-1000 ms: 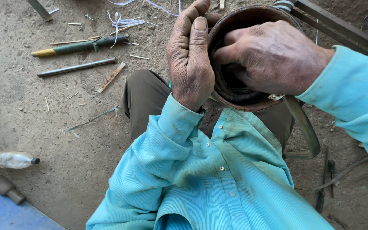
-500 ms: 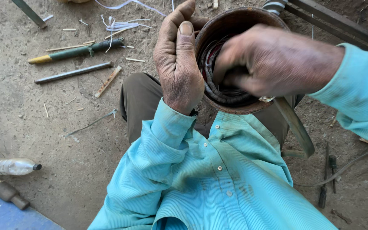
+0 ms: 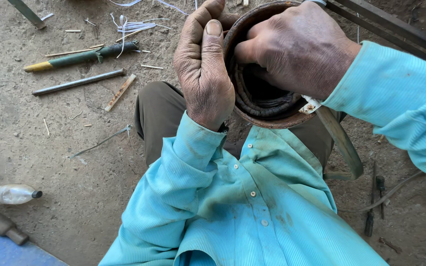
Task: The person sits on the workshop floor holding a rusty cylindrical pump motor housing between their legs. They use pliers to grip and pull wire bundles inside the housing, press the coiled wires down into place by hand, and tie the bundle with a white string.
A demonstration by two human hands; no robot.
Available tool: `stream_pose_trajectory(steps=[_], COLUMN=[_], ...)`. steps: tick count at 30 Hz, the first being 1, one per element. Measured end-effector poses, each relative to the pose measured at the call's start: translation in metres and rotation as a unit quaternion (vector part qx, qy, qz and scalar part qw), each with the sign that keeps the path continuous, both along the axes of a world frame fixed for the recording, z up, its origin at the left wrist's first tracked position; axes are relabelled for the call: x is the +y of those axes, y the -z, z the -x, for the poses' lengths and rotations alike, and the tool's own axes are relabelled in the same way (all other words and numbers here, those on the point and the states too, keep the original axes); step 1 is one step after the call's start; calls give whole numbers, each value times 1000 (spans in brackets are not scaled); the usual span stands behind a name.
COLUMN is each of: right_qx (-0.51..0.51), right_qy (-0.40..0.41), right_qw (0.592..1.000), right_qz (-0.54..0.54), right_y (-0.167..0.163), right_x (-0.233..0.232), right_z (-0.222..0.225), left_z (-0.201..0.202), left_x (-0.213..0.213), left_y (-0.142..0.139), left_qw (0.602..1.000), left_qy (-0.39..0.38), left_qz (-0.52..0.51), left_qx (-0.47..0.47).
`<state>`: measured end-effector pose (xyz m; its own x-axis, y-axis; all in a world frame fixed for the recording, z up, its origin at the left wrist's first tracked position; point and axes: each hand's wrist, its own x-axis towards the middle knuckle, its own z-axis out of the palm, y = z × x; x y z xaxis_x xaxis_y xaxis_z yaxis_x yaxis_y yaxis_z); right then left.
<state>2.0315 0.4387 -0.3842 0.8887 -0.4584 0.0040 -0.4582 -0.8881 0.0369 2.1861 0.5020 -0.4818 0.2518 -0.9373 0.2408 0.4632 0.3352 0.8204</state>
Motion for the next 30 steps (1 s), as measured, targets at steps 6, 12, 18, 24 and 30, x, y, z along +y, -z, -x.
stream_pose_trajectory(steps=[6, 12, 18, 24, 30], right_qx=[79, 165, -5, 16, 126], right_qy=[-8, 22, 15, -16, -18], right_qw=[996, 984, 998, 999, 992], right_qz=[-36, -70, -59, 24, 9], right_y=[2, -8, -18, -13, -7], right_x=[-6, -8, 0, -2, -3], right_z=[0, -8, 7, 2, -5], left_z=[3, 3, 6, 2, 0], left_x=[-1, 0, 2, 0, 0], left_y=[-4, -14, -18, -14, -8], left_qw=[1000, 1000, 1000, 1000, 1000], left_qy=[5, 10, 14, 6, -2], left_qz=[-1, -2, -12, -12, 3], left_qx=[15, -4, 22, 13, 0])
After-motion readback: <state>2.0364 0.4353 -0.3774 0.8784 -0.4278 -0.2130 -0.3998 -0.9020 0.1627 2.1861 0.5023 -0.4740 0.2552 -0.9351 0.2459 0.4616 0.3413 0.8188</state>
